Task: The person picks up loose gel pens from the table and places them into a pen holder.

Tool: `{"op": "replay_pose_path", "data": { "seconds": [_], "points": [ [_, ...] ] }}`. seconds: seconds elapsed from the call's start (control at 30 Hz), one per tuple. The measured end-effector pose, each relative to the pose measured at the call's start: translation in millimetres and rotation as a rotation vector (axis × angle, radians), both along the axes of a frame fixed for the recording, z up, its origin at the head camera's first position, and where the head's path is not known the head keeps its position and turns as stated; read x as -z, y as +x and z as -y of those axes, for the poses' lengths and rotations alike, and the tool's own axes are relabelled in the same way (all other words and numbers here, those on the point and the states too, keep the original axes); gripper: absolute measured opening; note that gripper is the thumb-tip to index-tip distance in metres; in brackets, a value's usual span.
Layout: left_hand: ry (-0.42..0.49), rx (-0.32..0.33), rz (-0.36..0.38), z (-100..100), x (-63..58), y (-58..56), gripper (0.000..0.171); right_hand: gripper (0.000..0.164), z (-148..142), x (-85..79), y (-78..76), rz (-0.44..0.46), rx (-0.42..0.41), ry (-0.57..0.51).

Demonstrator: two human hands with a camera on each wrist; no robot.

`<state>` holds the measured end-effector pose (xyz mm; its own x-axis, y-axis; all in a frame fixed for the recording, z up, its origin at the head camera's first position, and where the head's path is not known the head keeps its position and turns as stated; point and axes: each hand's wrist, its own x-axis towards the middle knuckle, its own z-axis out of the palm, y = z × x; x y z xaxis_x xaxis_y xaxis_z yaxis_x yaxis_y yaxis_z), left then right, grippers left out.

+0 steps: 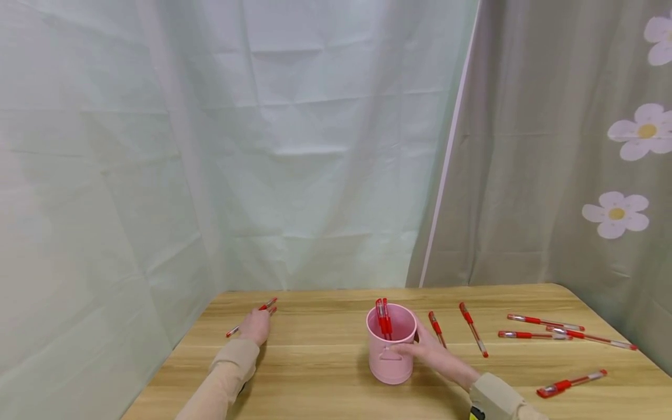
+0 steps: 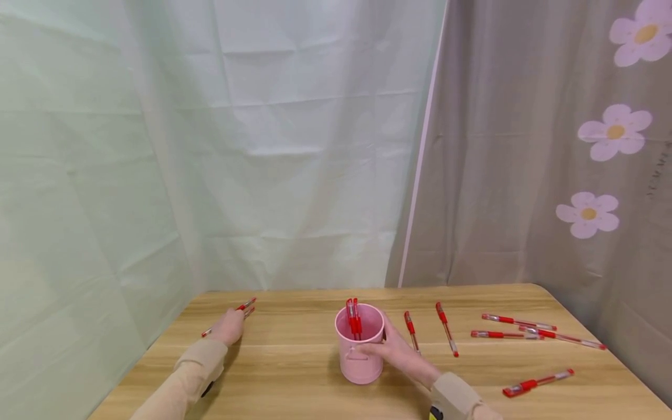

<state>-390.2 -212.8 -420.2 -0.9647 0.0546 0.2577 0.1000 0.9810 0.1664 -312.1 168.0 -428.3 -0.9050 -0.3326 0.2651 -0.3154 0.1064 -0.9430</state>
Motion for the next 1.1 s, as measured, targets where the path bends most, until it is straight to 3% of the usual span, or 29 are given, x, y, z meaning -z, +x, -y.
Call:
{"op": "replay_pose_path", "data": {
  "seconds": [0.3, 0.7, 1.1],
  "points": [
    [-0.058, 0.024, -0.047, -4, 2.3, -3.9, 0.012, 0.073, 0, -1.4, 1.0, -0.009, 0.005, 0.006],
    [-0.066, 0.047, -0.062, 2, 7.8, -5.2, 0.020, 0.074, 0, 0.6, 0.0, -0.020, 0.022, 0.018],
    [-0.071, 0.071, -0.088, 7, 5.4, -0.1, 0.019, 0.074, 1, 1.9, -0.7, -0.057, -0.003, -0.006]
  ]
}}
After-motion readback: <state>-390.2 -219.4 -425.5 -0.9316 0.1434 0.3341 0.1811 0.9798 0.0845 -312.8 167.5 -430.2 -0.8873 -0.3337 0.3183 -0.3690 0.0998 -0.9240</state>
